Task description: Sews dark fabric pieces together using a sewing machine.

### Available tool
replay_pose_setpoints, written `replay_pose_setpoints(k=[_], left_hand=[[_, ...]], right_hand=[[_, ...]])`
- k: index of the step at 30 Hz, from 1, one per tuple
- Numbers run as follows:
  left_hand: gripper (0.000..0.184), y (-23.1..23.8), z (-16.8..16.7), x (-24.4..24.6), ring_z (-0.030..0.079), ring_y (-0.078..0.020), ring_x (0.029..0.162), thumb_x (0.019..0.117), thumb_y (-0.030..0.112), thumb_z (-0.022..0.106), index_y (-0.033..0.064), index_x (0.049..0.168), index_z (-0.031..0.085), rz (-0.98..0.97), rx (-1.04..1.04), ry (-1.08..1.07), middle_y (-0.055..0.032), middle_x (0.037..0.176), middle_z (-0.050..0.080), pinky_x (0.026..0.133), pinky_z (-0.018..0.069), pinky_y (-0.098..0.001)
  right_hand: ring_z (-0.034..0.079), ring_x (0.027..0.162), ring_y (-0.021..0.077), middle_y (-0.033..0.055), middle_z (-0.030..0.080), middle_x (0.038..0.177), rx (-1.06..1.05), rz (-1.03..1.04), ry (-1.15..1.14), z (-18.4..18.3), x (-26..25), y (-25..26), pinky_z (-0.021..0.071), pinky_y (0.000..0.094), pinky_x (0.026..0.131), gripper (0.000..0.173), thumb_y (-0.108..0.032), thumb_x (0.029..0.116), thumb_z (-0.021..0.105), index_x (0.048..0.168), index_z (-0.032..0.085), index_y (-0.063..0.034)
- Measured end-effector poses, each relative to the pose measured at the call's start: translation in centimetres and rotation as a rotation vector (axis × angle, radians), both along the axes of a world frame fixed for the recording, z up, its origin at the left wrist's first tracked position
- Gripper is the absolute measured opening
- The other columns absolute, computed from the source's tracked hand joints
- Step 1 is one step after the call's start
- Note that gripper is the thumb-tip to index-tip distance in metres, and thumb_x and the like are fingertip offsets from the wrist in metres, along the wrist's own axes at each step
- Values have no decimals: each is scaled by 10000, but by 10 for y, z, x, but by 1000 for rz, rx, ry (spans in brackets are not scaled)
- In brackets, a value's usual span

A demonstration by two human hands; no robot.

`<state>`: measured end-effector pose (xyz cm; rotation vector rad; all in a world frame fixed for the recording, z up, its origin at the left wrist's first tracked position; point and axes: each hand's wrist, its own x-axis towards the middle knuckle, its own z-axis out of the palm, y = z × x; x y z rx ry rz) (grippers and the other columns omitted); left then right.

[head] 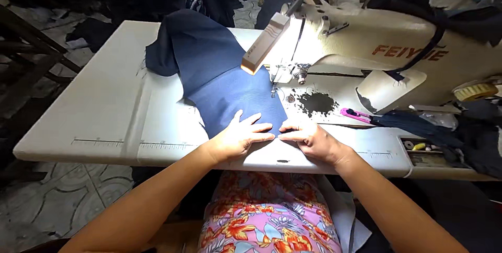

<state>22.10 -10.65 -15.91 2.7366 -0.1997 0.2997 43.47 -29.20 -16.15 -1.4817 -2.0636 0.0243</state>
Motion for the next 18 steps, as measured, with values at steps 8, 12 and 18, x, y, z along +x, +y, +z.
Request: replay_pose_setpoints(k=[8, 12, 18], left_hand=[[523, 32, 0, 25, 361, -401, 1500, 955, 14, 455, 246, 1362, 688, -24, -21, 72, -29, 1498, 580, 1100, 144, -827], [511, 48, -1, 38, 350, -409, 1503, 973, 29, 443, 239, 1374, 680, -37, -5, 73, -30, 1509, 569, 1099, 137, -831], [517, 70, 4, 57, 367, -427, 1491, 967, -12, 461, 233, 1359, 691, -49, -28, 72, -50, 1508, 569, 1097, 143, -836]], right_hand=[[662, 1122, 279, 124, 732, 1120, -35, -31, 42, 3, 17, 25, 514, 446, 1002, 328, 37, 852, 558, 1027, 817, -63], [646, 1140, 291, 131, 719, 1140, -95, -39, 31, 7, 28, 37, 498, 467, 1017, 368, 57, 841, 549, 1060, 815, -73], [645, 1140, 316, 155, 712, 1154, -122, -66, 4, 12, 41, 56, 488, 493, 1023, 363, 79, 851, 556, 1082, 805, -49]])
